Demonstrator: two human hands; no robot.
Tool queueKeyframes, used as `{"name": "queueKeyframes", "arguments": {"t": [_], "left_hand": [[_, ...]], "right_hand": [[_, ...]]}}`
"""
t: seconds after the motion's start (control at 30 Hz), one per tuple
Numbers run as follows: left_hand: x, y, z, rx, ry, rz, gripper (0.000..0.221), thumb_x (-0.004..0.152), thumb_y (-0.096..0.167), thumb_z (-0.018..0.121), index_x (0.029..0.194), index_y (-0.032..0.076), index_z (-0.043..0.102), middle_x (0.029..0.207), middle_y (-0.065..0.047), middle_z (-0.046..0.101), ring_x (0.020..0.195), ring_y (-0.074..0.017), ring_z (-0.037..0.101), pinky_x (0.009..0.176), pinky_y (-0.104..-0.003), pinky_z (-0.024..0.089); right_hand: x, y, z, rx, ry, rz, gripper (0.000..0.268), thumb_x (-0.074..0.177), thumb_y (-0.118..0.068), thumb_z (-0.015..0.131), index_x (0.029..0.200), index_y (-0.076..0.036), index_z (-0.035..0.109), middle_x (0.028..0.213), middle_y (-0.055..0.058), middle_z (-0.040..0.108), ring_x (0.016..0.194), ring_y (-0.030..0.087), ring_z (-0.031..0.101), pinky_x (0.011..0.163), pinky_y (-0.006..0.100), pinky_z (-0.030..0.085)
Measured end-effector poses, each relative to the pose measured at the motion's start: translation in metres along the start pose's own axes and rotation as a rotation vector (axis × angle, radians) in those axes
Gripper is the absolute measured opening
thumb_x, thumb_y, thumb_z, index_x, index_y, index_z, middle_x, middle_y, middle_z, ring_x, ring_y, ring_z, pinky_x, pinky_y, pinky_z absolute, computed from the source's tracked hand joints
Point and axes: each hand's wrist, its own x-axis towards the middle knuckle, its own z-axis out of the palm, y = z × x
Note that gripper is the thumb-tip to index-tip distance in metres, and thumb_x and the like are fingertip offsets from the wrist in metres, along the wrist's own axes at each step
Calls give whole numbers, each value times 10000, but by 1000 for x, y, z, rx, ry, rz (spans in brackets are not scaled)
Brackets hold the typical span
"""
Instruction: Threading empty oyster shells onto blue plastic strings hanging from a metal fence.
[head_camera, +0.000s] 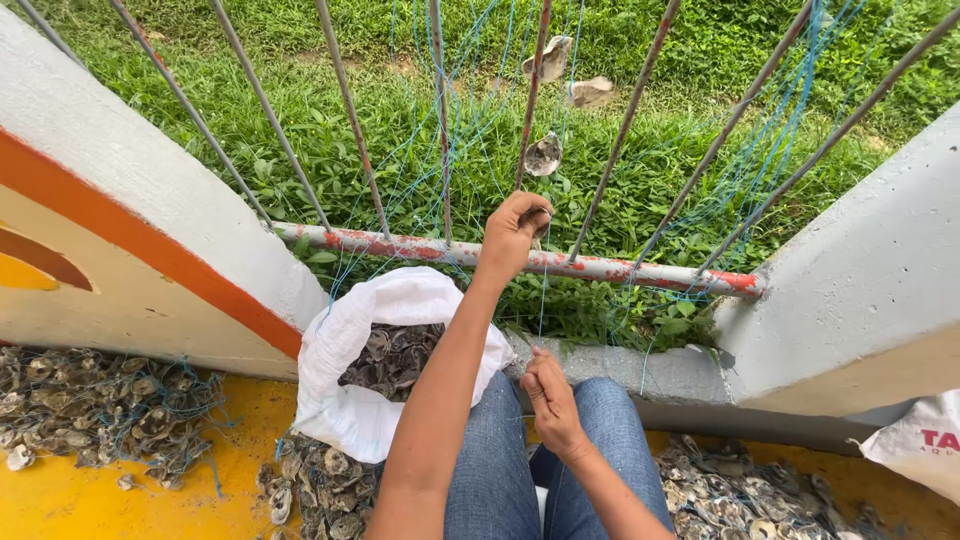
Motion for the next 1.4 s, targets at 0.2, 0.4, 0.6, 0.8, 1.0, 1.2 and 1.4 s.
{"name": "queueKeyframes", "arguments": {"t": [0.2,0.4,0.6,0.8,1.0,1.2,1.4], "left_hand": [[-1,-4,5,-38,67,23,113,993,-67,598,1029,37,623,950,6,575,754,-77,523,670,-254,468],[-9,-4,-5,147,157,113,196,1045,62,635,1231,34,582,1134,-66,556,945,-135,571,829,-285,515],[-105,-39,-2,127,317,88,540,1052,325,600,1454,43,375,1249,-93,455,1024,-161,597,893,-315,539],[-221,-16,27,-124,36,-494,326,1037,305,588,1213,64,717,1074,-23,765,992,-100,696,904,-261,542],[-235,16,36,-55,109,-534,262,953,212,728,1132,23,756,986,-33,760,882,-106,686,799,-262,548],[-248,5,50,9,268,-465,160,978,188,677,987,28,669,868,-28,711,783,-107,664,711,-278,550],[-256,-6,49,151,324,-486,178,1027,203,640,989,30,652,798,-52,661,713,-148,601,645,-312,502]], "right_hand": [[-4,0,-3,60,-17,36,212,1058,-153,514,904,-8,528,871,81,527,873,244,565,1245,493,336],[-9,-14,-10,64,34,-46,188,1052,-171,537,983,-14,616,1062,97,642,1086,269,606,1153,433,351],[-18,5,-34,-282,392,68,227,1078,-214,567,997,-54,706,1129,149,451,1054,237,515,985,338,428],[-15,26,-51,703,82,817,235,1004,-184,553,1104,-41,710,775,-2,563,729,122,555,699,301,501],[-36,18,-36,931,81,928,182,1031,-206,541,1153,-78,587,686,-16,420,528,82,369,511,273,367],[-56,2,-24,884,72,976,160,1045,-246,492,1099,-102,535,720,-17,450,500,65,322,462,239,290],[-71,-3,-35,799,-103,956,176,1035,-224,537,1132,-84,580,663,-62,353,490,27,273,433,216,237]]}}
